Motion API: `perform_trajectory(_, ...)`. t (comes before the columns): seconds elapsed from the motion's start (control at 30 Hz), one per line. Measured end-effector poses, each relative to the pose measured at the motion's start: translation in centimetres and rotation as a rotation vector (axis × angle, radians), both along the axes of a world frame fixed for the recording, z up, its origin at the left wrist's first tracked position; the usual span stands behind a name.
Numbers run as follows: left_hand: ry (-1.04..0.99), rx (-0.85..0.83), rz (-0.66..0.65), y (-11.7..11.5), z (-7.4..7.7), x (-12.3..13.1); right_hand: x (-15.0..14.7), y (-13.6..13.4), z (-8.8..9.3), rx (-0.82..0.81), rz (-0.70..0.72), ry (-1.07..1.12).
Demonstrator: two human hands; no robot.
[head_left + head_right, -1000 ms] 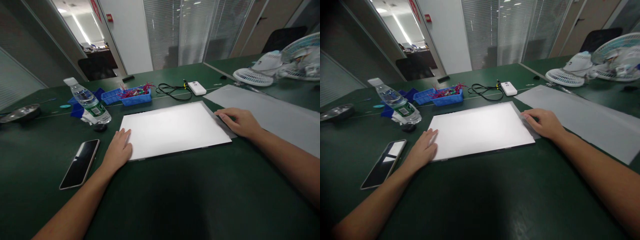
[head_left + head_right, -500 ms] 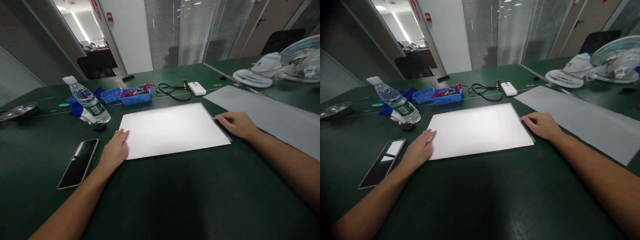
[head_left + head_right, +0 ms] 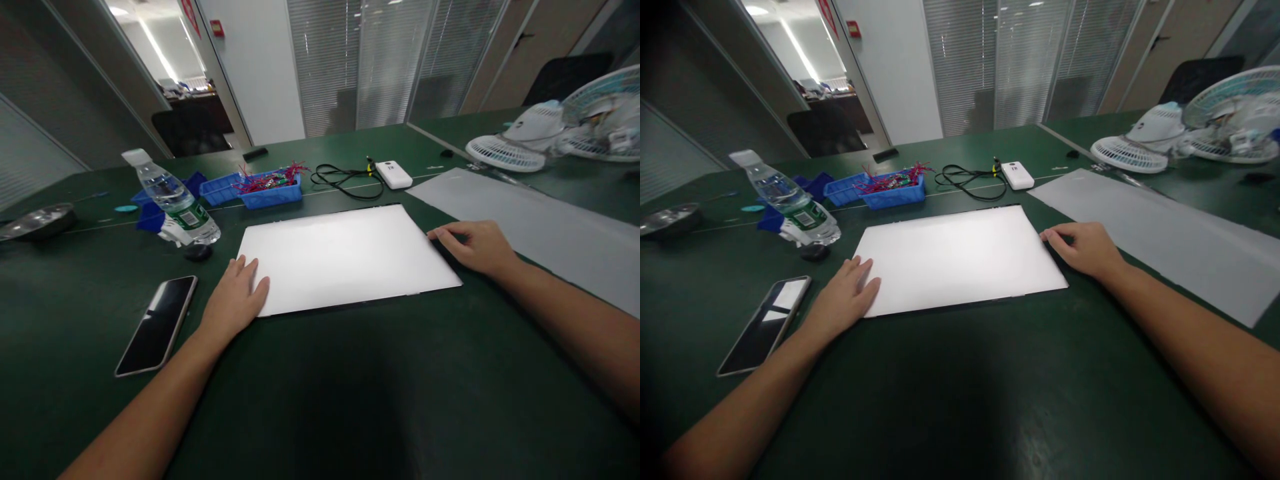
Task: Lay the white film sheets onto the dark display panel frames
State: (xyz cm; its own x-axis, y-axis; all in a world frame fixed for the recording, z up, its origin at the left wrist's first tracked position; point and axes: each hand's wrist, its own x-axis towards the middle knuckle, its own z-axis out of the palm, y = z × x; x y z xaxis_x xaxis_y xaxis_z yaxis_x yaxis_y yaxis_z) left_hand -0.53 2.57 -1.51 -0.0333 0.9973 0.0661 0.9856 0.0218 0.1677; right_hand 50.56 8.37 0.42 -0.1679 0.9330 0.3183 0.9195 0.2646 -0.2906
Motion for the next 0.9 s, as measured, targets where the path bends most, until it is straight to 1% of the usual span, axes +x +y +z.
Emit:
perform_trajectory(0.1, 0.011, -0.007, -0.009, 0.0, 0.0, 0.0, 0.1, 0.3, -0.1, -0.008, -0.024, -0.034)
perform_trajectory(0.17, 0.016, -0.008, -0.015, 0.1, 0.0, -0.1, 0.6, 0.8, -0.2, 0.021, -0.035, -0.081)
perform_trajectory(0.27, 0.020, 0.004, -0.022, 0.1, -0.2, -0.2, 2.5, 2.0, -0.6, 0.087, -0.089, -0.195)
perform_trajectory(0.33, 0.023, 0.013, -0.031, 0.1, -0.3, -0.2, 4.6, 2.8, -1.2, 0.084, -0.193, -0.284)
perform_trajectory(0.4, 0.027, 0.018, -0.036, 0.1, -0.4, -0.2, 6.9, 3.6, -1.9, 0.034, -0.315, -0.352)
perform_trajectory(0.47, 0.033, 0.021, -0.037, 0.0, -0.4, -0.1, 9.0, 4.1, -2.4, -0.075, -0.418, -0.356)
perform_trajectory(0.53, 0.040, 0.021, -0.037, 0.0, -0.4, 0.0, 10.4, 4.5, -2.4, -0.200, -0.478, -0.324)
perform_trajectory(0.57, 0.044, 0.020, -0.036, 0.0, -0.4, 0.0, 10.7, 4.5, -2.3, -0.249, -0.481, -0.317)
perform_trajectory(0.67, 0.055, 0.011, -0.033, 0.0, -0.4, 0.1, 10.4, 4.3, -1.3, -0.302, -0.438, -0.359)
perform_trajectory(0.73, 0.057, 0.012, -0.032, 0.0, -0.4, 0.1, 9.6, 4.0, -0.5, -0.297, -0.463, -0.405)
perform_trajectory(0.8, 0.054, 0.016, -0.037, 0.0, -0.5, 0.1, 8.7, 3.6, 0.0, -0.266, -0.563, -0.423)
perform_trajectory(0.9, 0.049, 0.018, -0.037, 0.0, -0.5, 0.1, 7.3, 2.9, 0.7, -0.152, -0.701, -0.368)
